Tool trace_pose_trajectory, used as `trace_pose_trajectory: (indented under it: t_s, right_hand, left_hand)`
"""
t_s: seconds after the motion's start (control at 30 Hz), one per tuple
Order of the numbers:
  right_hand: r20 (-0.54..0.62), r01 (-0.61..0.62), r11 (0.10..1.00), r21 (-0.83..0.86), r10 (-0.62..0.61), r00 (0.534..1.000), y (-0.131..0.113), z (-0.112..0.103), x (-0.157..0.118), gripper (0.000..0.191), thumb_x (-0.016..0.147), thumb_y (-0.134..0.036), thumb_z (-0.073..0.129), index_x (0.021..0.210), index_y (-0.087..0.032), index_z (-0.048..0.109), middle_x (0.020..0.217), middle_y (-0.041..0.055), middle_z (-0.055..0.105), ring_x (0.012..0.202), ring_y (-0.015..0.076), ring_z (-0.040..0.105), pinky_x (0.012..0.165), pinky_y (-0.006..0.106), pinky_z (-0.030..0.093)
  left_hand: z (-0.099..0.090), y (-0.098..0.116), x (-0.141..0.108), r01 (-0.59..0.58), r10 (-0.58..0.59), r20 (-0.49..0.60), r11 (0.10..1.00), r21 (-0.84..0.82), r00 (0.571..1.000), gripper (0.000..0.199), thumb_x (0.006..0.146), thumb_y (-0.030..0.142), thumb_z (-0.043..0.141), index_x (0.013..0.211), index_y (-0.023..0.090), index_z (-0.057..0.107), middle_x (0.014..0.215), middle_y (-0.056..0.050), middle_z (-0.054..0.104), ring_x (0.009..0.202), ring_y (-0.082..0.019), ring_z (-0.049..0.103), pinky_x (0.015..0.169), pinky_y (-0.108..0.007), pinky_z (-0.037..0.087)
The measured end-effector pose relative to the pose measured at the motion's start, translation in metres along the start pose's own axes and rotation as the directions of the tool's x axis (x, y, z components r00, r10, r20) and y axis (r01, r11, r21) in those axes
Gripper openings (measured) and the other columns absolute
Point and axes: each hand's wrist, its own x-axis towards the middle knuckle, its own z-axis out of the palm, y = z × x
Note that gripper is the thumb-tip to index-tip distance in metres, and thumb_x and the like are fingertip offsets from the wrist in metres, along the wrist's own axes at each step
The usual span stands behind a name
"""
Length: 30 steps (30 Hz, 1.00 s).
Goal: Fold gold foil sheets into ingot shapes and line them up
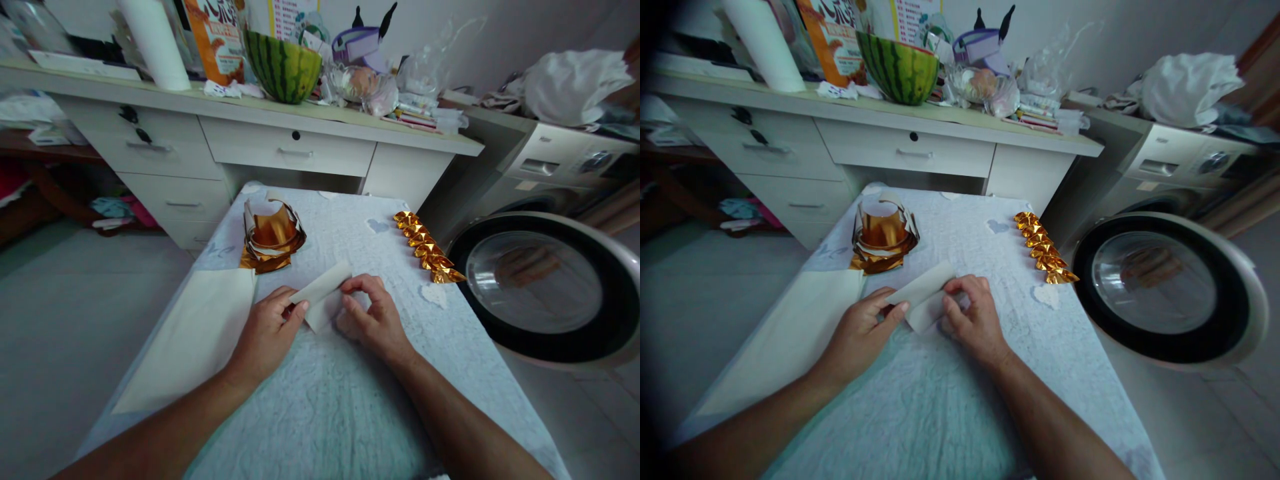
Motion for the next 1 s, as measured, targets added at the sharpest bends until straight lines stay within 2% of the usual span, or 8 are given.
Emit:
trace_pose_trajectory:
  t_s: [0.1,0.17,0.27,0.43,0.5,0.63,0.8,1.0]
  right_hand:
    - [-0.158,-0.087,0.996,0.009,0.087,0.984,0.007,-0.002,0.003,0.025,0.082,-0.037,0.064,0.101,-0.022,0.056,0.102,0.0054,0.058,0.099,0.0219,0.052,0.089,0.037,0.04]
    - [-0.114,-0.133,0.983,0.129,0.148,0.982,0.011,-0.002,0.005,0.031,0.082,-0.039,0.065,0.106,-0.022,0.054,0.103,0.0052,0.059,0.097,0.0204,0.054,0.086,0.034,0.042]
    - [0.04,-0.202,0.93,0.307,0.199,0.979,0.014,-0.002,0.007,0.023,0.084,-0.039,0.062,0.098,-0.021,0.056,0.086,0.0019,0.06,0.079,0.0159,0.056,0.071,0.029,0.043]
    - [0.061,-0.25,0.882,0.399,0.247,0.967,0.011,0.001,0.005,0.024,0.081,-0.034,0.063,0.097,-0.024,0.048,0.074,-0.0043,0.054,0.063,0.0117,0.05,0.056,0.023,0.04]
    - [0.07,-0.27,0.863,0.428,0.266,0.961,0.008,0.002,0.004,0.029,0.081,-0.033,0.063,0.1,-0.026,0.042,0.071,-0.0068,0.05,0.058,0.0109,0.047,0.051,0.021,0.037]
    - [0.099,-0.247,0.909,0.337,0.226,0.969,0.008,0.003,0.002,0.018,0.082,-0.031,0.058,0.085,-0.024,0.042,0.067,-0.0066,0.045,0.056,0.0097,0.042,0.049,0.02,0.034]
    - [0.164,-0.211,0.975,0.072,0.197,0.967,0.015,0.0,0.002,0.006,0.085,-0.023,0.051,0.087,-0.021,0.056,0.065,-0.0047,0.046,0.058,0.0112,0.043,0.053,0.022,0.034]
    - [0.217,-0.09,0.972,-0.217,0.137,0.966,0.014,-0.007,0.005,0.024,0.078,-0.016,0.056,0.1,-0.02,0.064,0.081,0.0013,0.057,0.078,0.0173,0.052,0.071,0.03,0.041]
  left_hand:
    - [0.0,-0.003,-0.002,0.02,-0.018,0.036,0.998,-0.064,0.999,0.024,0.093,0.034,0.048,0.083,0.018,0.063,0.081,-0.001,0.061,0.079,-0.017,0.062,0.071,-0.028,0.048]
    - [0.002,-0.006,-0.002,0.045,-0.037,0.065,0.99,-0.137,0.997,0.023,0.093,0.035,0.048,0.09,0.019,0.063,0.086,-0.002,0.063,0.084,-0.018,0.063,0.075,-0.029,0.05]
    - [0.007,-0.006,-0.002,0.112,-0.095,0.073,0.948,-0.299,0.993,0.021,0.091,0.035,0.051,0.103,0.019,0.058,0.092,-0.003,0.066,0.086,-0.018,0.064,0.077,-0.031,0.052]
    - [0.009,-0.004,-0.001,0.178,-0.214,-0.049,0.901,-0.395,0.976,0.034,0.087,0.03,0.056,0.113,0.024,0.035,0.074,0.006,0.059,0.06,-0.012,0.057,0.054,-0.021,0.044]
    - [0.008,-0.005,0.0,0.173,-0.218,-0.093,0.922,-0.347,0.972,0.033,0.088,0.03,0.055,0.112,0.025,0.033,0.068,0.009,0.054,0.055,-0.01,0.053,0.051,-0.019,0.039]
    - [0.005,-0.008,0.0,0.098,-0.11,-0.057,0.979,-0.177,0.992,0.01,0.09,0.029,0.05,0.098,0.022,0.051,0.074,0.004,0.06,0.066,-0.013,0.059,0.06,-0.023,0.044]
    - [0.003,-0.01,0.001,-0.07,0.073,-0.03,0.993,0.094,0.997,0.02,0.089,0.019,0.046,0.098,0.021,0.064,0.099,-0.004,0.067,0.093,-0.019,0.064,0.082,-0.033,0.049]
    - [0.007,-0.014,-0.002,-0.107,0.077,0.094,0.916,0.388,0.993,0.028,0.085,0.014,0.052,0.11,0.021,0.063,0.103,-0.007,0.066,0.1,-0.025,0.06,0.089,-0.044,0.045]
